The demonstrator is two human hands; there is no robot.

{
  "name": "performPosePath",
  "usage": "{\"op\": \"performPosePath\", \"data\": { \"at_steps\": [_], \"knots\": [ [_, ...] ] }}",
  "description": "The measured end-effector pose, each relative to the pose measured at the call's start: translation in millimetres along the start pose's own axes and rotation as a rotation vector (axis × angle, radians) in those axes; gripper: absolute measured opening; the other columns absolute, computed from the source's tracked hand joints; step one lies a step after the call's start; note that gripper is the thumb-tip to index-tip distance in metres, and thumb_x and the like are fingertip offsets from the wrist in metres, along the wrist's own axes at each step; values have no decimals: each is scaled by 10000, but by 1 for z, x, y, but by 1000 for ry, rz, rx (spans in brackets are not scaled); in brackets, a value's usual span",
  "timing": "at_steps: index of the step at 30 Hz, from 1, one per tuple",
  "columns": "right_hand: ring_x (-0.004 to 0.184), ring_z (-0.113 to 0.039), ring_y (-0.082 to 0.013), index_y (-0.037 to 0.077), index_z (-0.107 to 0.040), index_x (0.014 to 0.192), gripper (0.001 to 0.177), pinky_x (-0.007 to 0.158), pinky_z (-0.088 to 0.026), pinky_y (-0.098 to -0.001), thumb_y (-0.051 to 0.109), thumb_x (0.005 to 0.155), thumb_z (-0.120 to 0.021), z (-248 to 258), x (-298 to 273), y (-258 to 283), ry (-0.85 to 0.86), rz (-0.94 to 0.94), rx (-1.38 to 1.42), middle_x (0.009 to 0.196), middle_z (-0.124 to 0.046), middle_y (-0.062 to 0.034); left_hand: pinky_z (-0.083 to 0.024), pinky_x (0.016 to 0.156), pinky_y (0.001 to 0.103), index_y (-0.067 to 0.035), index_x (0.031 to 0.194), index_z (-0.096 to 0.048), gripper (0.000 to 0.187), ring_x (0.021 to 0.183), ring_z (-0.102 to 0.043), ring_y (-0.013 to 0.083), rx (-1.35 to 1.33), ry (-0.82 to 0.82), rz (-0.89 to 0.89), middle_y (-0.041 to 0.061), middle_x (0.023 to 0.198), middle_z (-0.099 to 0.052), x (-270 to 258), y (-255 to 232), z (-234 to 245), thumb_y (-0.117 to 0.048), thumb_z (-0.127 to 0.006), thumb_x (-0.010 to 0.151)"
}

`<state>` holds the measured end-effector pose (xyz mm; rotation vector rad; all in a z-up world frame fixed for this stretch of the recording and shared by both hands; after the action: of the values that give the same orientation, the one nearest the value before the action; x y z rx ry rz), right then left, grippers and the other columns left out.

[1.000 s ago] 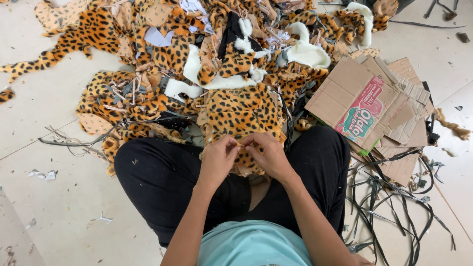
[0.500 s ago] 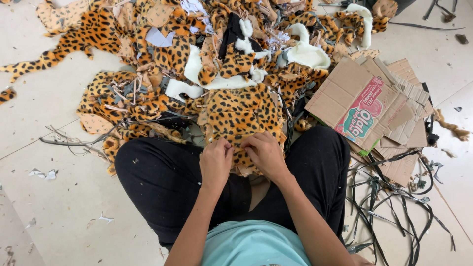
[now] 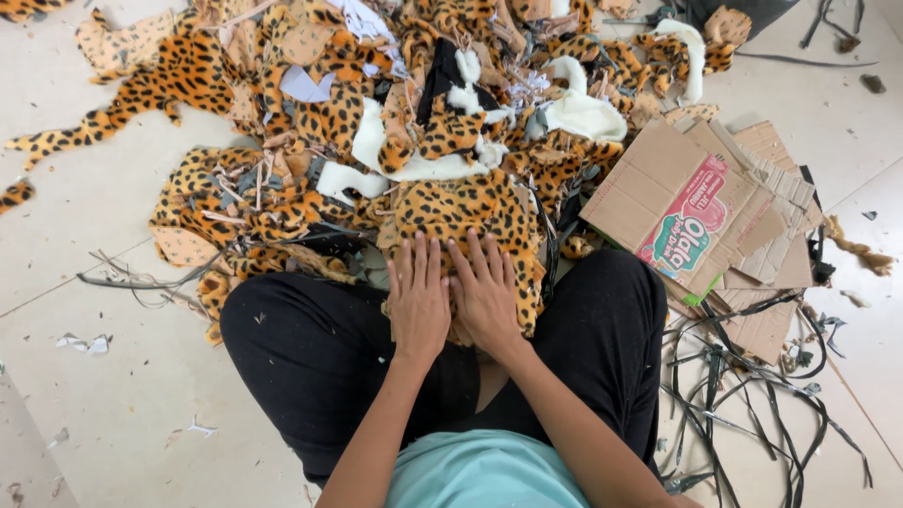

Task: Sorting and arranging leopard-print fabric scraps onto a cardboard sheet

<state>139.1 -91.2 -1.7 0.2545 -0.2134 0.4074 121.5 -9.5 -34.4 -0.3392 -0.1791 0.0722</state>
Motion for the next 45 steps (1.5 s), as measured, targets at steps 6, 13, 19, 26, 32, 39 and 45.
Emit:
{"op": "performPosePath", "data": {
  "at_steps": [6, 13, 19, 26, 32, 39, 45],
  "knots": [
    [1507, -264, -324, 174, -315, 1638, 589, 1238, -122, -572, 222, 1068, -456, -33, -8, 2, 107, -155, -693, 1686, -247, -37, -80, 1251, 486, -133, 1620, -257, 565, 1550, -175, 288, 37, -5, 11, 96, 1667, -249, -3, 8, -20, -264, -395, 1088],
    [1302, -472, -267, 210, -591, 1380, 371, 1104, -300, -504, 361, 1042, -570, -62, 89, -72, -26, -151, 284, 1344, -539, -25, -157, 1237, 496, -56, 1543, -409, 465, 1451, -351, 307, -229, -45, 111, 138, 1560, -428, 13, 5, 18, -169, -402, 1093],
    [1168, -543, -348, 120, -615, 1293, 649, 995, -346, -580, 684, 989, -515, -139, 173, -145, 211, -632, 411, 1087, -626, -45, -148, 1232, 474, -129, 1553, -392, 495, 1483, -324, 275, -423, -21, 161, 106, 1566, -406, 24, 11, 15, -333, -310, 1109],
    [930, -644, -277, 189, -687, 928, 313, 822, -434, -457, 444, 784, -796, -136, 187, -148, -36, -600, 665, 860, -653, 13, -164, 1228, 489, -111, 1519, -433, 493, 1478, -335, 295, -540, 18, 202, 125, 1540, -428, 29, 14, 20, -347, -325, 1100],
    [984, -692, -274, 29, -614, 1287, 397, 881, -579, -455, 121, 916, -720, 8, 173, -103, -179, -460, 1157, 1048, -685, -148, -258, 1184, 545, -34, 1508, -425, 481, 1443, -366, 389, -706, 24, 206, 218, 1497, -442, 42, 0, 52, -281, -354, 1102],
    [798, -687, -259, 15, -620, 1123, 228, 714, -632, -342, 67, 917, -702, 57, 119, -60, 214, -343, 1326, 985, -632, -157, -291, 1186, 529, -26, 1503, -399, 559, 1458, -349, 404, -1135, 35, 303, 216, 1495, -414, 45, -19, 94, -357, -450, 1055],
    [727, -643, -184, 18, -709, 924, 141, 683, -554, -338, -32, 823, -794, 55, 62, -23, 399, -219, 1330, 799, -663, -78, -561, 820, 359, -22, 1170, -684, 356, 903, -684, 197, -1347, 77, 405, 89, 956, -628, 38, -11, 77, -261, -754, 916]
  ]
}}
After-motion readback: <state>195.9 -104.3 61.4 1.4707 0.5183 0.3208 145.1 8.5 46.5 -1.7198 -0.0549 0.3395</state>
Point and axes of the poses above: each hand's wrist, its own x-axis towards the middle knuckle, its own z-axis out of the back of the hand, y = z × x, the point moved 10 cm from there along x, towards the middle knuckle
